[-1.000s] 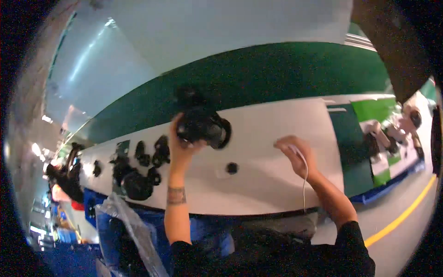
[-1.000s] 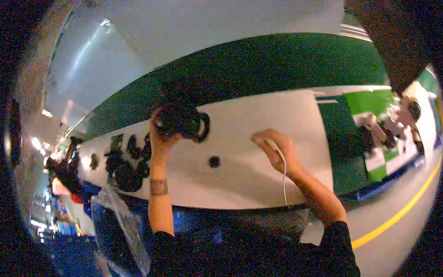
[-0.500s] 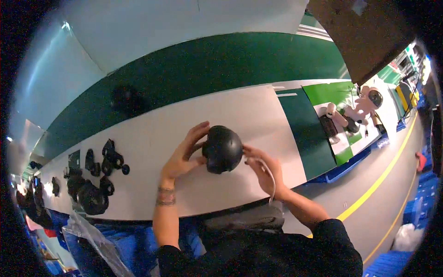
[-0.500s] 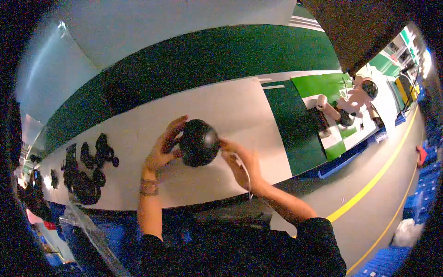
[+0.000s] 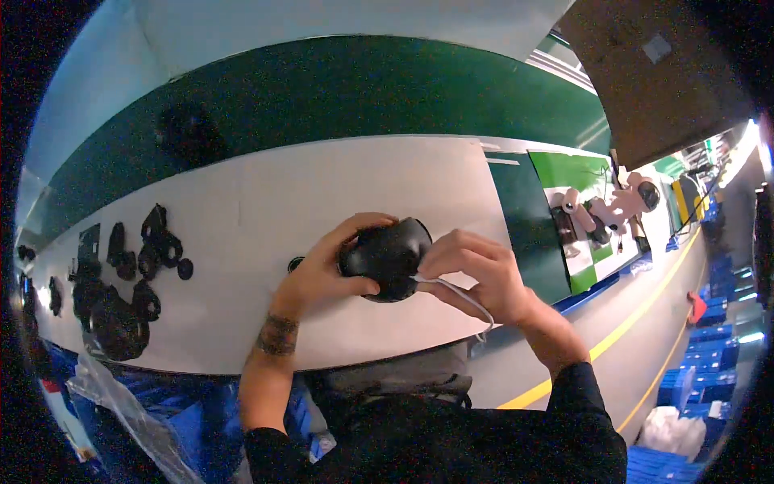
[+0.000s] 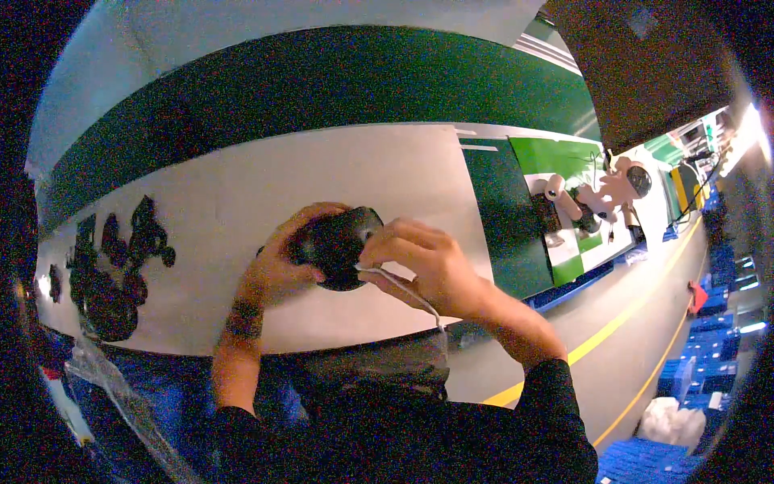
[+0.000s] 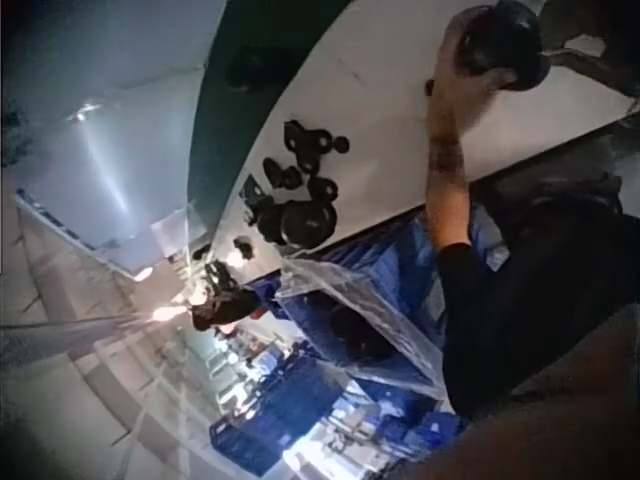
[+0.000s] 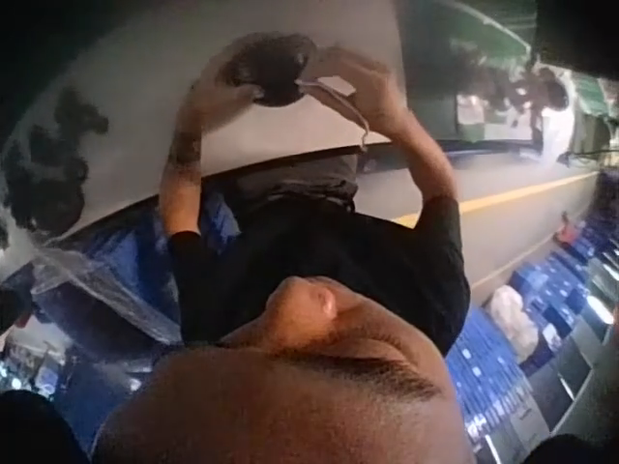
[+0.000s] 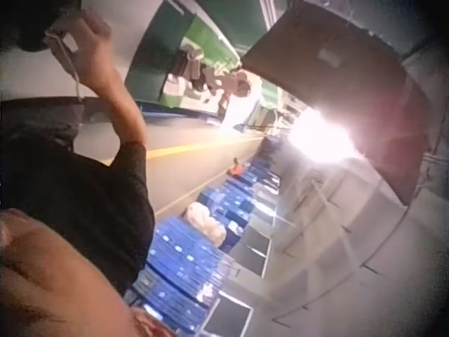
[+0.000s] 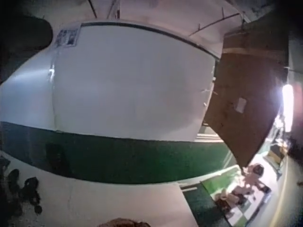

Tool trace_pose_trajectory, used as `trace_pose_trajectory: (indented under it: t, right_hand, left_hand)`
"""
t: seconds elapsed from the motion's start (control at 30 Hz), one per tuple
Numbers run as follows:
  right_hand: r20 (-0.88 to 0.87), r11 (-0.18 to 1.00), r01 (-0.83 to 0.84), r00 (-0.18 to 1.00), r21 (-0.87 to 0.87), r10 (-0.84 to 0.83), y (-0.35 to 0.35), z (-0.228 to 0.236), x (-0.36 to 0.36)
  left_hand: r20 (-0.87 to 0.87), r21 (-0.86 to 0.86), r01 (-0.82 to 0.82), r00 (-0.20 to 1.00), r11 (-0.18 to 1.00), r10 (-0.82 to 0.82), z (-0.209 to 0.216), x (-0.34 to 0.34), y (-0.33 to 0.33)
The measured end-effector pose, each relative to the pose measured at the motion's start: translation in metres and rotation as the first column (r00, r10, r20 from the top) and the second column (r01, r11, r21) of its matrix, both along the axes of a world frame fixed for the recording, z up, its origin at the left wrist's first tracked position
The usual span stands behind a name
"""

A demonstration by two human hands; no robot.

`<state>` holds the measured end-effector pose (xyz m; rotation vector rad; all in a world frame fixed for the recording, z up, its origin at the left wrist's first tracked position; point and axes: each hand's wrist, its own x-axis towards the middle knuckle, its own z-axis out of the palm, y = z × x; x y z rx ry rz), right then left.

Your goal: Assembling and testing spherical light projectors on a factory production line.

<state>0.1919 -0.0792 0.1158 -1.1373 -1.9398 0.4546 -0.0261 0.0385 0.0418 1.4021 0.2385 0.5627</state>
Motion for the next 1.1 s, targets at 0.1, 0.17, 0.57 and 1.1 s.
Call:
trace_pose_trajectory:
  t: [0.1,0.17,0.57,1.1]
  right_hand:
    - [0.126,0.998,-0.034,0.992,0.058,0.027,0.007,0.005,-0.005]
    - [0.178,0.998,-0.024,0.984,0.061,0.013,0.008,0.013,-0.01]
    - [0.359,0.995,0.047,0.93,0.093,-0.077,0.011,0.021,-0.02]
    - [0.351,0.993,0.114,0.929,0.04,-0.121,0.004,-0.024,-0.009]
  left_hand:
    - [0.069,0.126,-0.03,0.997,0.992,0.022,-0.005,0.002,0.002]
    - [0.047,0.179,-0.037,0.998,0.983,0.029,-0.003,0.002,0.004]
    - [-0.061,0.131,-0.043,0.997,0.99,0.052,-0.006,0.003,0.008]
    - [-0.036,0.412,-0.215,0.967,0.885,0.252,-0.012,-0.017,0.003]
